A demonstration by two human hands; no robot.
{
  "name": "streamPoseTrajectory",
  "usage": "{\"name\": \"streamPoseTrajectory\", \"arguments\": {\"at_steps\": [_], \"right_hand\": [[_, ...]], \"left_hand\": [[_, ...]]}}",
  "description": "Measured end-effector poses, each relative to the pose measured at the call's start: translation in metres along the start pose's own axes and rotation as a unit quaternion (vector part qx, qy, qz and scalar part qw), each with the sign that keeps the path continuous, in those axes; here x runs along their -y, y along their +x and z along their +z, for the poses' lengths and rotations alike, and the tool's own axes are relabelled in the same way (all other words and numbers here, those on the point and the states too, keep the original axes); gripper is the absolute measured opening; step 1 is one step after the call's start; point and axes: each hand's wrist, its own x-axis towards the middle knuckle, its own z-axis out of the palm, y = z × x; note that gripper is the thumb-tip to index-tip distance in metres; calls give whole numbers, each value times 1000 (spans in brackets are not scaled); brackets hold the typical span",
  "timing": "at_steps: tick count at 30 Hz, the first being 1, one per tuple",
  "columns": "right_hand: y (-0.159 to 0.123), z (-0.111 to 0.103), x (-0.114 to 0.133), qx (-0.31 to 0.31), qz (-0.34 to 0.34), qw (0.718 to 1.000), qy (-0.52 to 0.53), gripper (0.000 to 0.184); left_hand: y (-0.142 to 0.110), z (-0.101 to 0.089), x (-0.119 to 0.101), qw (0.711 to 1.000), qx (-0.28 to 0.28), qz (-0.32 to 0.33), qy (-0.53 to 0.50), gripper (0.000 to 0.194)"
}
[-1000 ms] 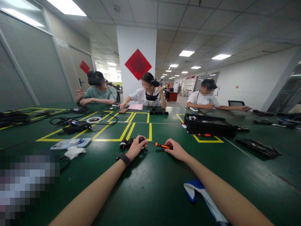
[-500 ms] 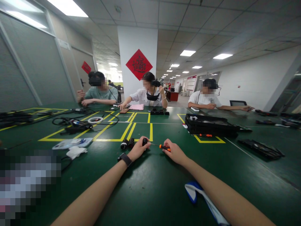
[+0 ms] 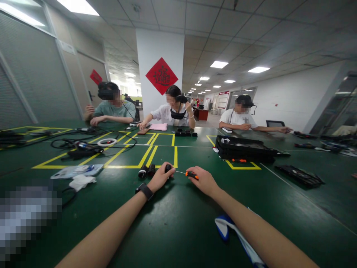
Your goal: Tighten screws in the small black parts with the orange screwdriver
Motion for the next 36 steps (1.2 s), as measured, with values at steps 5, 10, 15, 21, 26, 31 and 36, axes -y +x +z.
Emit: {"name": "streamPoseTrajectory", "arguments": {"at_steps": [5,10,15,21,26,31,36], "right_hand": [[1,-1,5,-15,-26,999,-16,24],[-1,-5,7,-21,-23,999,-15,24],[0,5,6,-10,14,999,-27,24],[2,10,3,20,-3,1000,-14,24],[0,7,2,13,8,1000,-17,22],[3,13,-4,44,23,999,-12,30],[2,11,-8,28,-10,1000,7,22]], "left_hand": [[0,-1,-1,999,-13,-16,-31,30],[0,0,-3,998,-9,-27,-49,31],[0,0,-3,999,-15,-28,-43,30],[1,-1,-2,998,-30,-26,-45,30],[2,1,-1,998,-27,-29,-48,30],[3,0,2,999,-24,-16,-36,28],[3,-1,4,999,-15,-15,-32,27]]}}
